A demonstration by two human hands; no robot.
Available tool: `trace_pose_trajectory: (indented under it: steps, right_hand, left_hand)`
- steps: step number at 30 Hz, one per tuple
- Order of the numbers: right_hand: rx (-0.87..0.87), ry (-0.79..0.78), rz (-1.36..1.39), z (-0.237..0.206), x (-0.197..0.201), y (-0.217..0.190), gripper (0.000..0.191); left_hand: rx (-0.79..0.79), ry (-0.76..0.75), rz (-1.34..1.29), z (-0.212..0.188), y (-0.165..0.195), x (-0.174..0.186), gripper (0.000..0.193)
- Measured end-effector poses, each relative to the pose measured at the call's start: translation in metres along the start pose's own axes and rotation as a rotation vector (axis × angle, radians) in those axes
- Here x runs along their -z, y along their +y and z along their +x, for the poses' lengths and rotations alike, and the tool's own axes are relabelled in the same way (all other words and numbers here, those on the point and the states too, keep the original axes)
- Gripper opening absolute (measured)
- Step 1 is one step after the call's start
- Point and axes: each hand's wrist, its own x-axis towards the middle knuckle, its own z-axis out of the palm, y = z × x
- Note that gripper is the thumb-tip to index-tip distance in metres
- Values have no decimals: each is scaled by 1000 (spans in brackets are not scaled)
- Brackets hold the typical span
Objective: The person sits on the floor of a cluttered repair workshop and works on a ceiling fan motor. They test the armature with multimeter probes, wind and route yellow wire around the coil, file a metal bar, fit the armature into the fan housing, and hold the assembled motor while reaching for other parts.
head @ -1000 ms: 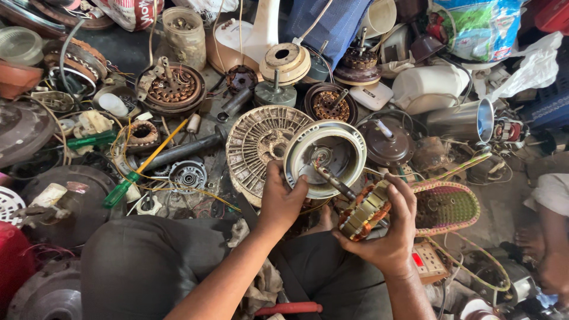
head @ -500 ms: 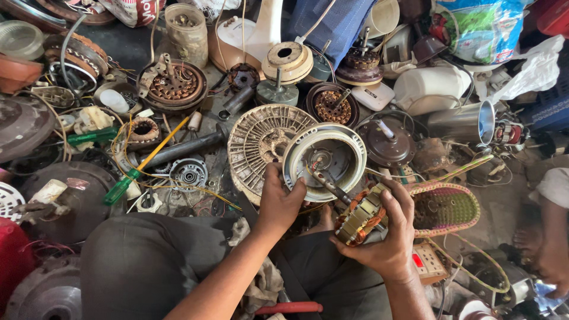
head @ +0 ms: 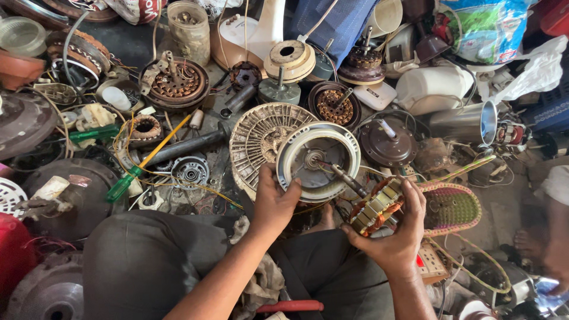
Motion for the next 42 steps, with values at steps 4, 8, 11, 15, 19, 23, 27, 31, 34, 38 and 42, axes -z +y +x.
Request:
trace_pose_trajectory:
  steps: [4, 8, 11, 15, 19, 23, 27, 31, 34, 38, 42]
  right_hand:
    - [3, 8, -25, -1, -2, -3, 123]
    - [-8, -4, 5, 0, -3, -6, 122]
    - [11, -13, -27, 2, -4, -7, 121]
    - [80, -18, -114, 2, -7, -12, 118]
    - [52, -53, -147, 2, -9, -19, 117]
    - [59, -97, -156, 8, -7, -26, 115]
    - [34, -153, -183, 22, -4, -40, 110]
    - [6, -234, -224, 41, 1, -60, 109]
    - [-57, -326, -237, 55, 9, -76, 113]
    - [-4, -492, -525, 67, 15, -93, 124]
    - [63, -370, -207, 71, 36, -82, 98]
  left_hand:
    - [-21, -7, 72, -4, 0, -4, 35]
    - [-42, -17, 136, -9, 7, -8, 38]
    - [1, -62, 152, -13, 12, -9, 41]
    - [-44, -120, 75, -18, 13, -16, 53]
    - [-35, -122, 15, -21, 12, -19, 56]
    - [-45, -188, 78, -22, 15, -12, 58]
    - [33, -247, 158, -25, 20, -6, 59]
    - [12, -363, 103, -31, 27, -3, 65]
    - [17, -442, -105, -37, 33, 1, 71]
    - [132, -408, -187, -50, 39, 7, 71]
    - [331, -297, -294, -65, 43, 17, 70]
